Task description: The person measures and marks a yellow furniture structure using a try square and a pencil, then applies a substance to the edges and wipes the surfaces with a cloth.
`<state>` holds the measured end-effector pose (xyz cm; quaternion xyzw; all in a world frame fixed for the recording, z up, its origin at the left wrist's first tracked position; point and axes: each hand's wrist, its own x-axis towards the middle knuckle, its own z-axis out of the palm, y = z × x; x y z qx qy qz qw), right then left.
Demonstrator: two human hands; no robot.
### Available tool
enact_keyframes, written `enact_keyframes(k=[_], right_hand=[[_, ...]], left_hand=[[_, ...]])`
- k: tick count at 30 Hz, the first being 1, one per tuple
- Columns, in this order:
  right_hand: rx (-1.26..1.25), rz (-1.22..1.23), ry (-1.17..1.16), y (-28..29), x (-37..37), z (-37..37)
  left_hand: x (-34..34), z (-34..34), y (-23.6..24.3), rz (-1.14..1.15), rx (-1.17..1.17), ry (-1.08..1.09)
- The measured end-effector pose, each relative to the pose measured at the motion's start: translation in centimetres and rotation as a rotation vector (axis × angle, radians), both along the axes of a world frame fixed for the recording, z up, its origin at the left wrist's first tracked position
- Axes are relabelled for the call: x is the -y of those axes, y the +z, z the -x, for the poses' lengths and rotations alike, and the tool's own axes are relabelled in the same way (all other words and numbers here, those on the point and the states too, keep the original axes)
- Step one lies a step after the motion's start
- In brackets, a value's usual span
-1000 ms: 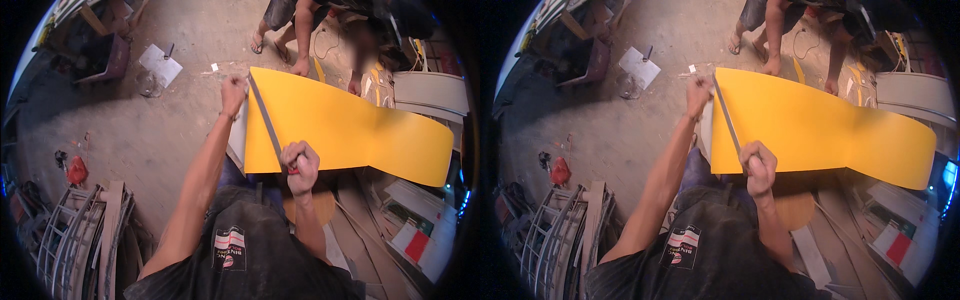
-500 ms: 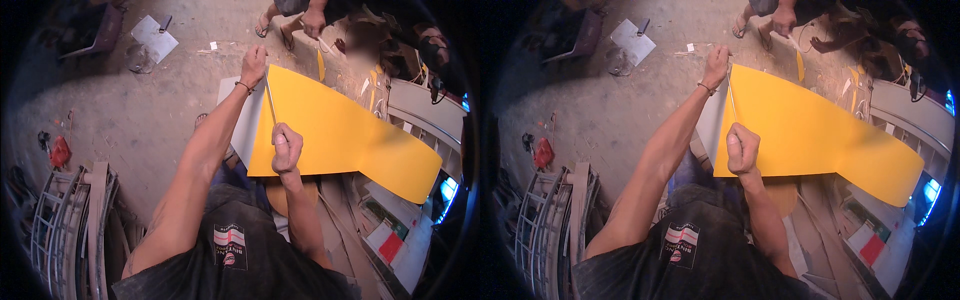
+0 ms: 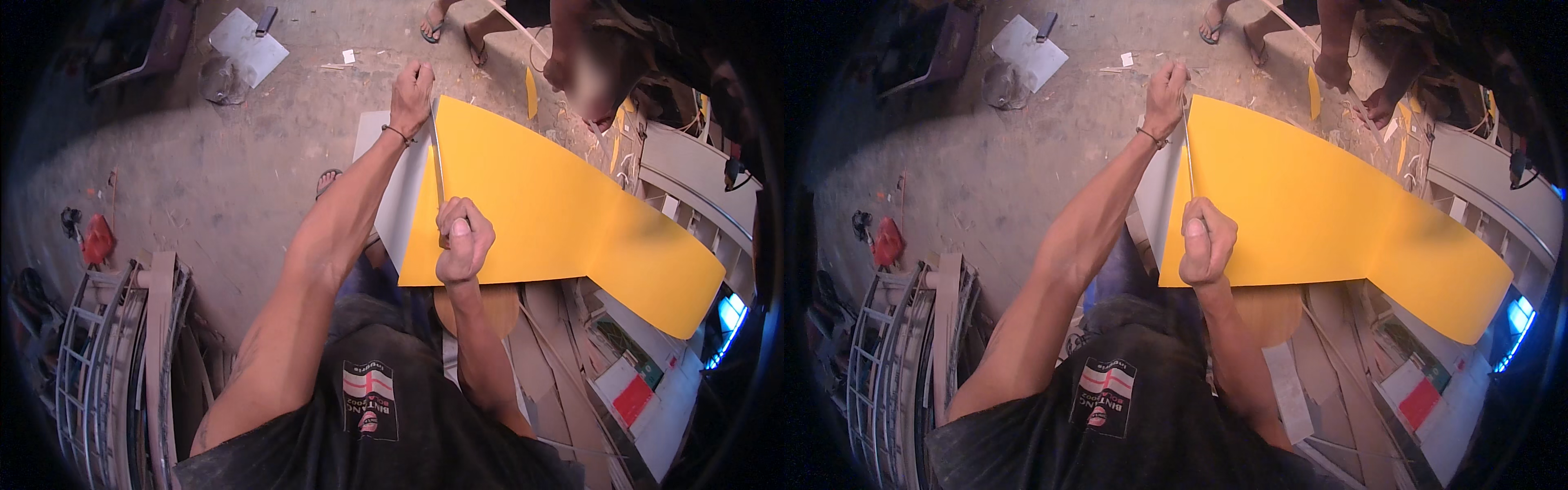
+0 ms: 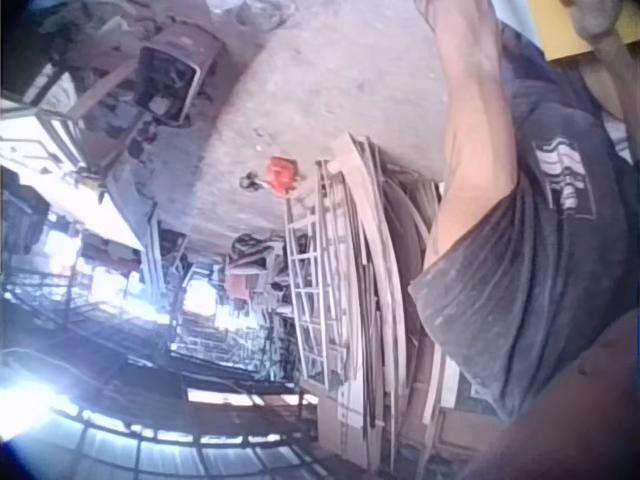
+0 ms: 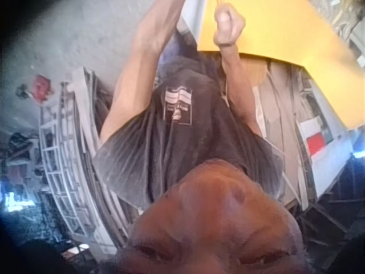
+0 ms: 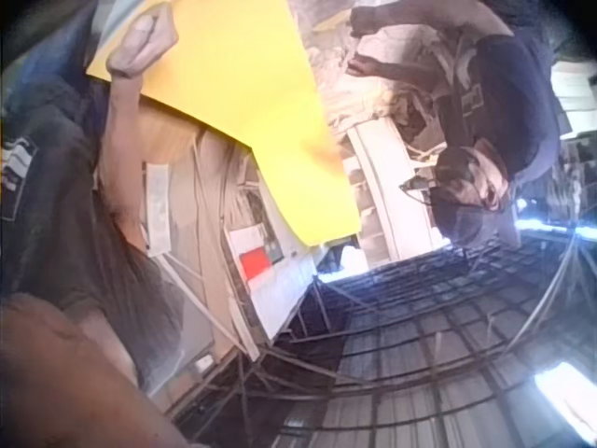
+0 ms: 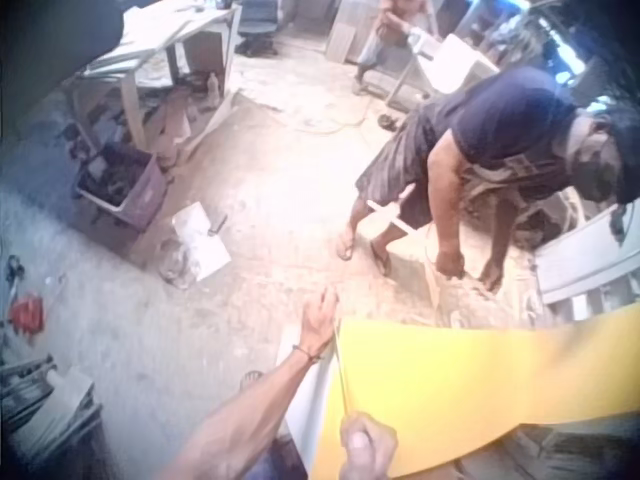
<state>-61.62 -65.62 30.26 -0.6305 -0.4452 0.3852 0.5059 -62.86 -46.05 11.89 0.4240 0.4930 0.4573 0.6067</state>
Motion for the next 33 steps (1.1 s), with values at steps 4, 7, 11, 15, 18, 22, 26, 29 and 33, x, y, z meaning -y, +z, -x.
enact_keyframes(k=[4, 7, 11, 15, 18, 22, 26, 29, 33], right_hand=[[-0.033, -0.053, -0.030, -0.5, -0.7, -0.1], [-0.070, -0.053, -0.071, -1.0, -1.0, 0.1], [-0.076, -0.069, -0.076, -1.6, -1.0, 0.9], [-0.042, -0.074, -0.093, -2.1, -1.0, 1.5], [-0.004, -0.063, -0.094, -2.2, -1.2, 1.4], [0.043, -0.085, -0.065, -1.6, -1.2, 0.8], [0.016, -0.053, -0.061, -0.7, -0.9, 0.5], [-0.065, -0.041, -0.109, -0.8, -0.8, 0.6], [-0.069, -0.080, -0.084, -1.8, -1.1, 0.7]], left_hand=[[-0.2, -0.4, -0.4, 0.042, 0.019, 0.007], [-0.5, -0.7, -0.7, 0.001, -0.015, 0.031], [-0.6, -1.0, -1.3, -0.011, 0.006, 0.042], [-0.8, -1.3, -1.6, -0.088, 0.020, 0.125], [-1.0, -1.1, -1.2, -0.019, 0.001, 0.102], [-0.9, -0.4, -0.3, -0.013, -0.049, 0.088], [0.1, -0.2, 0.1, 0.100, -0.023, 0.056], [0.3, -0.4, -0.2, 0.038, -0.009, 0.070], [-0.4, -0.7, -1.0, 0.022, -0.024, 0.049]])
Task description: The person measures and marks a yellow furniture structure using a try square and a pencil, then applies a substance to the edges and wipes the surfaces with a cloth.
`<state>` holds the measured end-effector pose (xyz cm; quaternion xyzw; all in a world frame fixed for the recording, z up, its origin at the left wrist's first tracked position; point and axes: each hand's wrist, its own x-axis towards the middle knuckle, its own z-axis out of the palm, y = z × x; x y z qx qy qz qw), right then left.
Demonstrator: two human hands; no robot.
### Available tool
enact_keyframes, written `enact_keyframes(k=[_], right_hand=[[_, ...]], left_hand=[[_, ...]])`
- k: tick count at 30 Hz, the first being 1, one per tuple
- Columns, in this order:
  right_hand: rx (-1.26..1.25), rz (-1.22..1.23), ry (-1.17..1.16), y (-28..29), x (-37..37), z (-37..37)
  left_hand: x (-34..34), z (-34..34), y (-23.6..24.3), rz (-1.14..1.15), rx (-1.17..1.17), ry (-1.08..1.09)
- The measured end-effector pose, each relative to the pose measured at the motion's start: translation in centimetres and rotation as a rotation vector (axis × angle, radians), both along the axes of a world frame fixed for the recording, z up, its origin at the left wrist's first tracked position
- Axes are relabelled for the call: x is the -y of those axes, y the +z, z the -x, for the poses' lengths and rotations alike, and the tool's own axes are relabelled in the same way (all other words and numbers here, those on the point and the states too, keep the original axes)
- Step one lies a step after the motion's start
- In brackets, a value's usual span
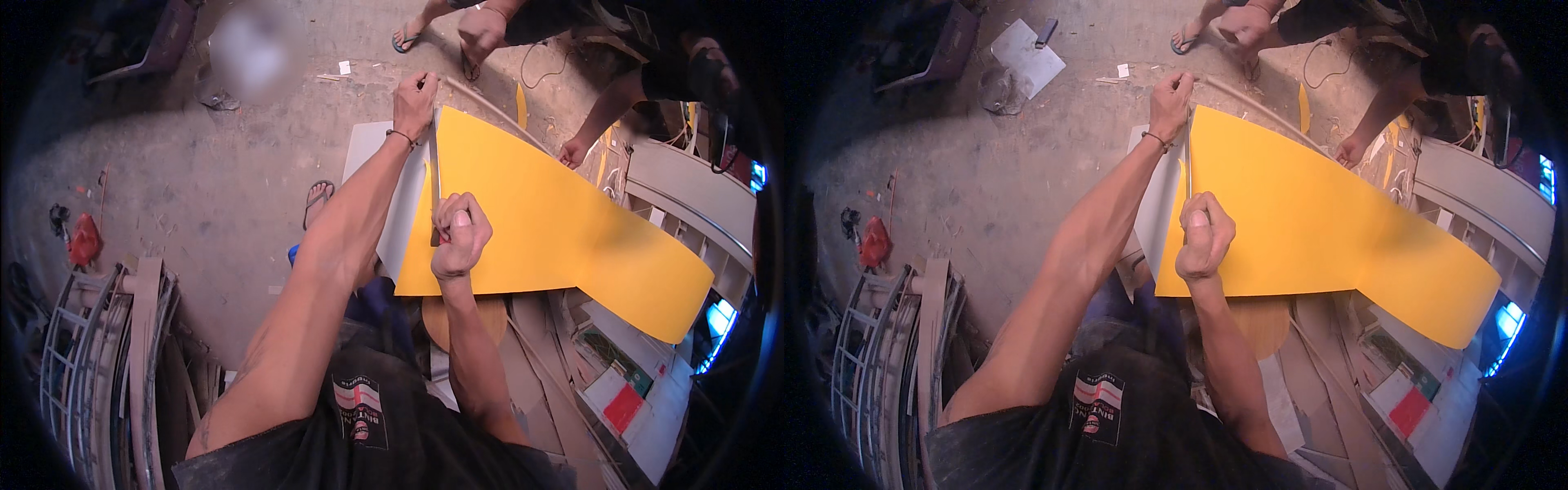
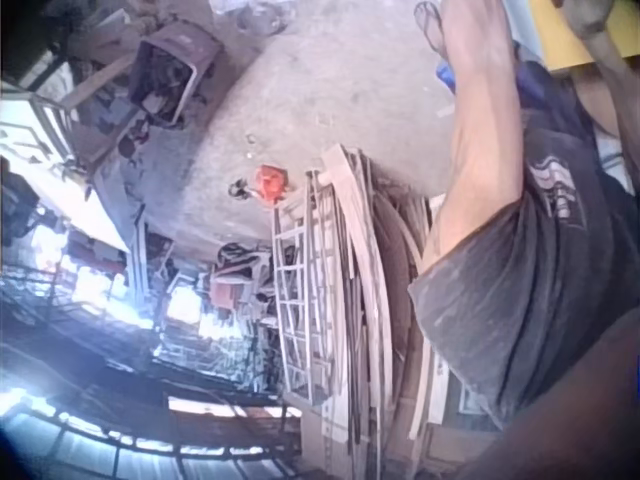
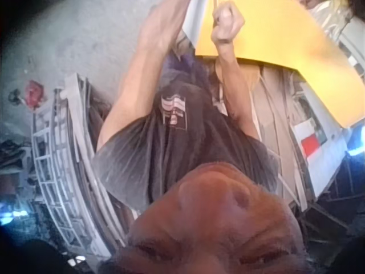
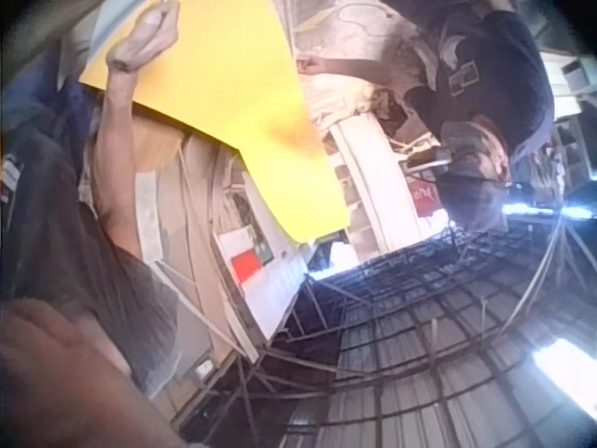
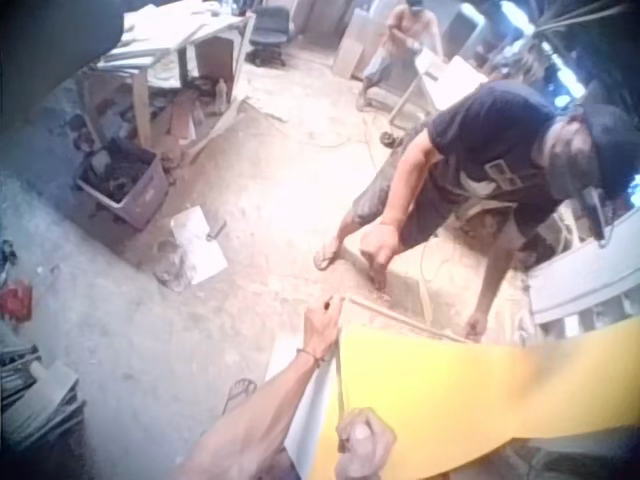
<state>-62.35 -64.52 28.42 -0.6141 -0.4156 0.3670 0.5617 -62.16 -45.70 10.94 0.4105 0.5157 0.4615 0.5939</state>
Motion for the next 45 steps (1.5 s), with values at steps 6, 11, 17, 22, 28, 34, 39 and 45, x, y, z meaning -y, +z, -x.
enact_keyframes(k=[6, 11, 17, 22, 28, 34, 39, 45], right_hand=[[-0.026, 0.004, -0.035, -1.1, -1.8, 0.1], [-0.057, 0.036, -0.063, 0.5, -2.2, 0.5], [-0.083, 0.018, -0.032, 2.3, 1.9, 0.3], [-0.094, 0.052, -0.062, 0.0, 2.4, 0.1], [-0.135, 0.064, -0.095, -1.0, 0.1, 0.8], [-0.114, 0.069, -0.057, 2.9, 5.5, 1.1], [-0.193, 0.110, -0.073, 2.0, 7.1, 1.5], [-0.044, 0.174, -0.063, 0.0, 5.6, 1.8]], left_hand=[[-1.0, -0.4, -0.9, 0.001, -0.103, 0.005], [-0.2, 0.2, -0.3, -0.041, -0.092, 0.144], [3.4, 1.1, 1.2, 0.090, -0.141, 0.088], [3.1, 0.5, -0.2, 0.046, -0.109, 0.082], [1.7, 0.6, -0.3, 0.121, -0.215, 0.080], [6.2, 2.3, 2.5, 0.091, -0.200, -0.005], [7.8, 2.5, 1.5, 0.025, -0.162, 0.015], [6.3, 2.8, 1.2, 0.089, -0.227, -0.025]])
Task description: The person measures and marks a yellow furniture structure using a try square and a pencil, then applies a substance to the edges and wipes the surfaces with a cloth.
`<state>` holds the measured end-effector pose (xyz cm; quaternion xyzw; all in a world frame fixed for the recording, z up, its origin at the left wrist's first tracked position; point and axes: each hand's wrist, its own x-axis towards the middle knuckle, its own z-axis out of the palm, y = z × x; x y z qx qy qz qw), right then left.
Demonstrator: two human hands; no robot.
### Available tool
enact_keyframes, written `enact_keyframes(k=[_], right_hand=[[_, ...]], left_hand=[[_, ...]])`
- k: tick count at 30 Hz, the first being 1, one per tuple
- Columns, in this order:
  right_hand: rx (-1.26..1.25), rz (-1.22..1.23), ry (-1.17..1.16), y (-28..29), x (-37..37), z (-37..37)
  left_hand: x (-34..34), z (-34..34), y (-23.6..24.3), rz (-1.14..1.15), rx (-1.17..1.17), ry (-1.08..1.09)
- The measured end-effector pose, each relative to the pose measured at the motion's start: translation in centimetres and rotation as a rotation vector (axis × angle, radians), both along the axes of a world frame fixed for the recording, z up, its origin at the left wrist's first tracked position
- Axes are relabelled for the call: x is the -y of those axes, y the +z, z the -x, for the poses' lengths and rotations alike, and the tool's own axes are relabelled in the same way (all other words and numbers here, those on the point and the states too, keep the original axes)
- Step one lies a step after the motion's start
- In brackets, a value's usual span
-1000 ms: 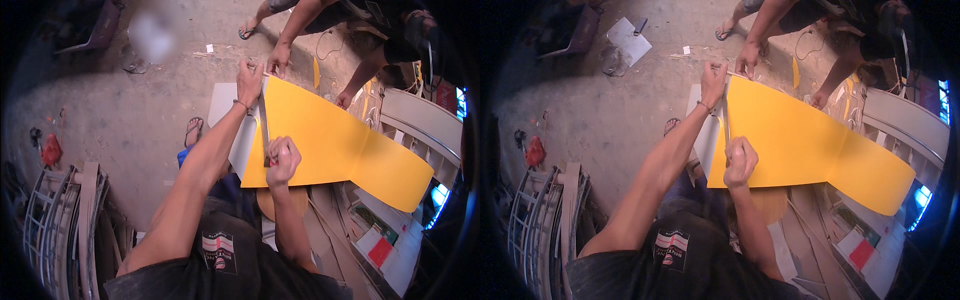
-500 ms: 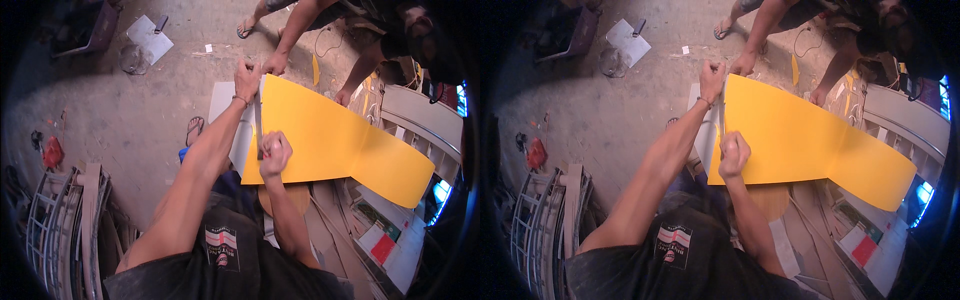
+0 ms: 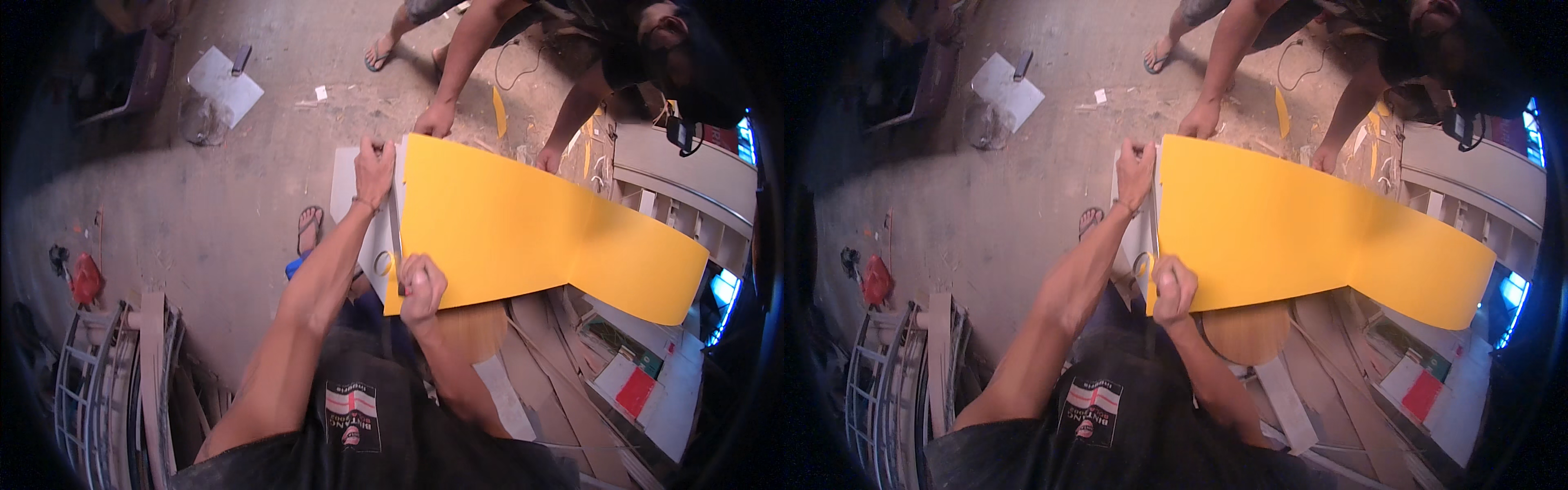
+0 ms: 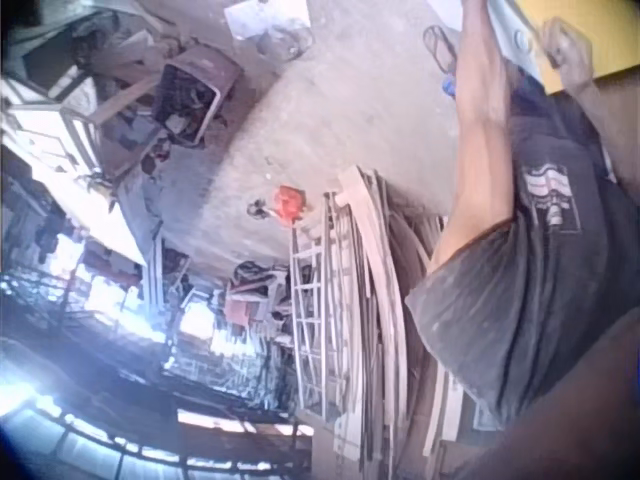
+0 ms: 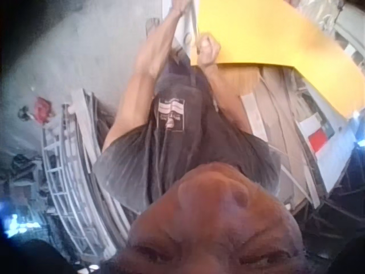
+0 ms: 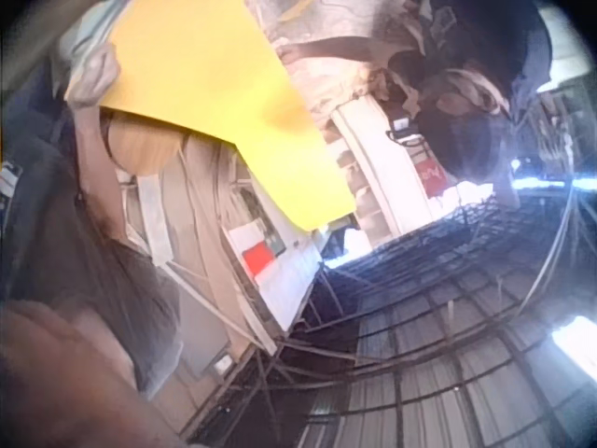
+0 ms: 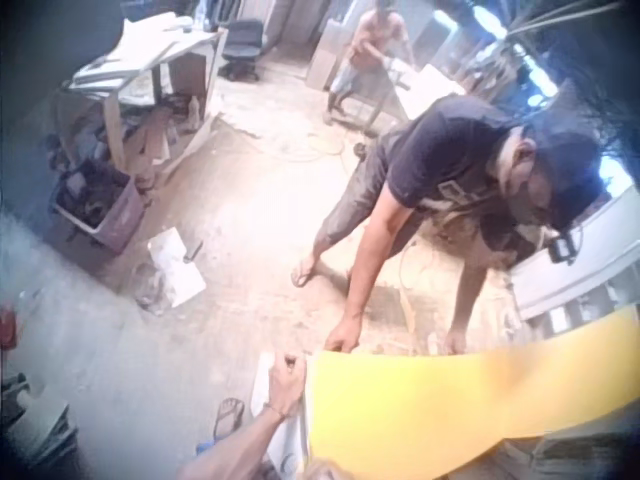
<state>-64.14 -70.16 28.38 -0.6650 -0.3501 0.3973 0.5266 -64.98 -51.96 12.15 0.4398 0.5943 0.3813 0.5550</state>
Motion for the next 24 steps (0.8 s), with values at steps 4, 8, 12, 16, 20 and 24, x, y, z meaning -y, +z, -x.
enact_keyframes(k=[4, 8, 12, 16, 20, 24], right_hand=[[-0.088, -0.012, -0.039, 2.1, 3.8, 0.4], [-0.083, -0.091, 0.012, 2.2, 6.3, 0.8], [0.028, 0.044, -0.001, -0.3, 4.6, 0.9], [-0.042, 0.007, -0.007, -0.9, 3.1, 1.0], [-0.066, -0.137, -0.049, 1.5, 5.7, 1.2], [-0.096, -0.127, -0.010, 2.9, 9.0, 1.5]], left_hand=[[2.6, 0.8, 1.9, -0.082, -0.007, -0.040], [5.2, 1.2, 1.9, -0.027, 0.032, -0.037], [5.0, 1.5, -0.1, -0.086, 0.026, -0.043], [3.5, 1.5, -1.1, 0.060, -0.059, -0.109], [5.0, 1.6, 0.7, -0.068, -0.038, -0.084], [7.8, 2.5, 2.4, -0.043, 0.016, -0.097]])
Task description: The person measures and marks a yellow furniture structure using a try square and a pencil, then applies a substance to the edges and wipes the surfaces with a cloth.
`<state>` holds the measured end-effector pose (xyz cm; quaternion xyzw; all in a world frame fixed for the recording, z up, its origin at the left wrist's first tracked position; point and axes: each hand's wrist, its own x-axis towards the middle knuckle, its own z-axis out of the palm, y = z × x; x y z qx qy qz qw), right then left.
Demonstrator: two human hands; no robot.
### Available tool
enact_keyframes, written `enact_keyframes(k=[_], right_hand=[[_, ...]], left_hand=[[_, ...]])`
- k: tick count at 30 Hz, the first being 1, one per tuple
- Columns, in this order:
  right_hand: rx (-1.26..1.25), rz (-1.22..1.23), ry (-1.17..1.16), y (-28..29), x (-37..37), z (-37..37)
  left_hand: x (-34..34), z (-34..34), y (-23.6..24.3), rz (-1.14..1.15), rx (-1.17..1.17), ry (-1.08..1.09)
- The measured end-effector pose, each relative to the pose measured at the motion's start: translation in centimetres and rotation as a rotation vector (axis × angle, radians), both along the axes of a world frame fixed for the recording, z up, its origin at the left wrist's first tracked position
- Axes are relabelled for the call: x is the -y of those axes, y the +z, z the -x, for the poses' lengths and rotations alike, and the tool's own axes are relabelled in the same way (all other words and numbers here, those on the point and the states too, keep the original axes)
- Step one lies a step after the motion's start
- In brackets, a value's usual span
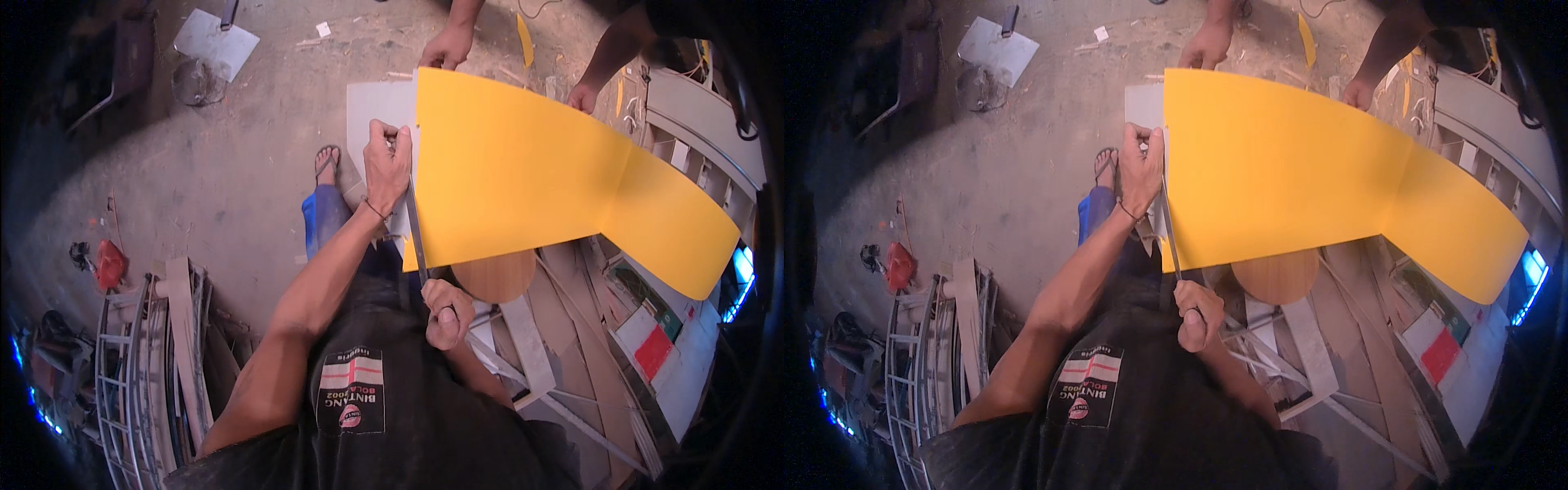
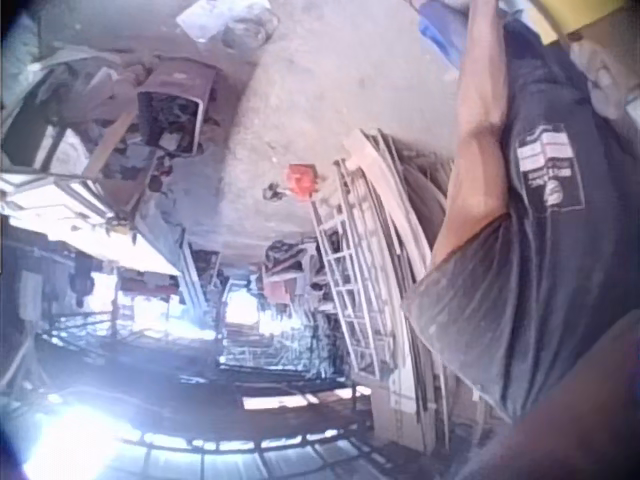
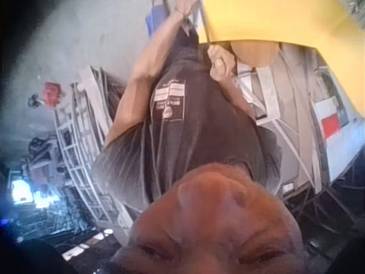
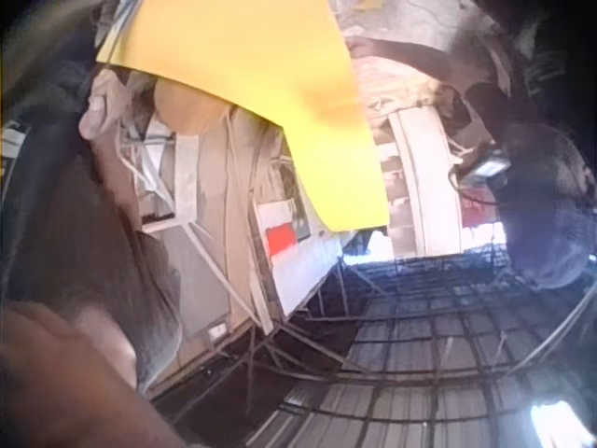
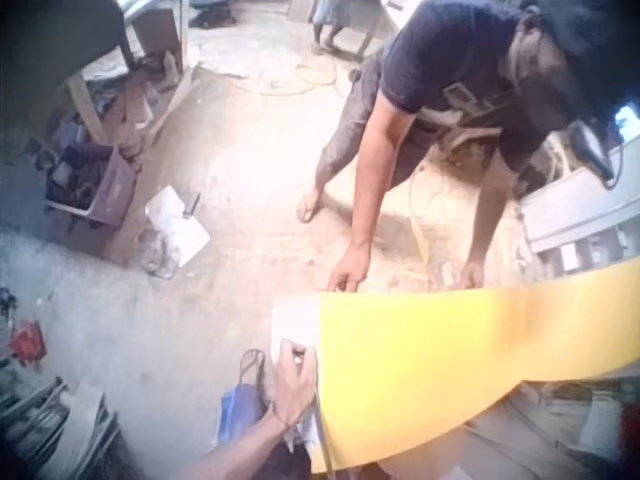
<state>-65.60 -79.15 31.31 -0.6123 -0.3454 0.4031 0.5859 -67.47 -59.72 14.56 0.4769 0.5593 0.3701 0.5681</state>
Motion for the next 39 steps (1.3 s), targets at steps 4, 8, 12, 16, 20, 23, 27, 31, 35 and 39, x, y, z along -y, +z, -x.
enact_keyframes(k=[4, 8, 12, 16, 20, 23, 27, 31, 35, 39], right_hand=[[0.016, 0.032, 0.034, 0.0, 1.2, 0.6], [0.014, 0.020, 0.038, -0.8, 0.4, 1.0], [0.106, 0.147, 0.028, -2.0, -0.6, 1.0], [0.076, -0.054, 0.041, -1.8, 0.3, 1.3], [0.041, -0.038, 0.031, -0.3, 2.8, 1.7], [0.040, -0.001, 0.042, -0.2, 4.1, 1.8], [0.061, -0.071, 0.032, -2.3, 3.5, 1.8], [0.413, 0.201, 0.150, -3.3, 2.0, 2.1], [-0.134, 0.061, 0.153, 0.9, 1.9, 2.1], [-0.245, 0.092, 0.067, 6.9, 2.4, 0.7]], left_hand=[[1.7, 0.8, 0.0, -0.011, -0.032, -0.012], [2.2, 0.9, -0.6, 0.034, -0.058, -0.030], [1.1, 0.8, -1.1, 0.048, -0.076, -0.041], [1.3, 1.0, -0.7, -0.001, -0.048, -0.029], [4.0, 1.4, 0.0, -0.033, -0.064, -0.009], [5.1, 1.5, -0.4, 0.027, -0.061, 0.003], [4.8, 1.1, -2.5, 0.024, -0.047, -0.014], [5.7, 3.5, -4.3, -0.055, -0.163, -0.037], [5.9, 8.8, -5.4, 0.255, 0.053, -0.014], [4.3, 9.8, -5.0, 0.400, 0.276, 0.146]])
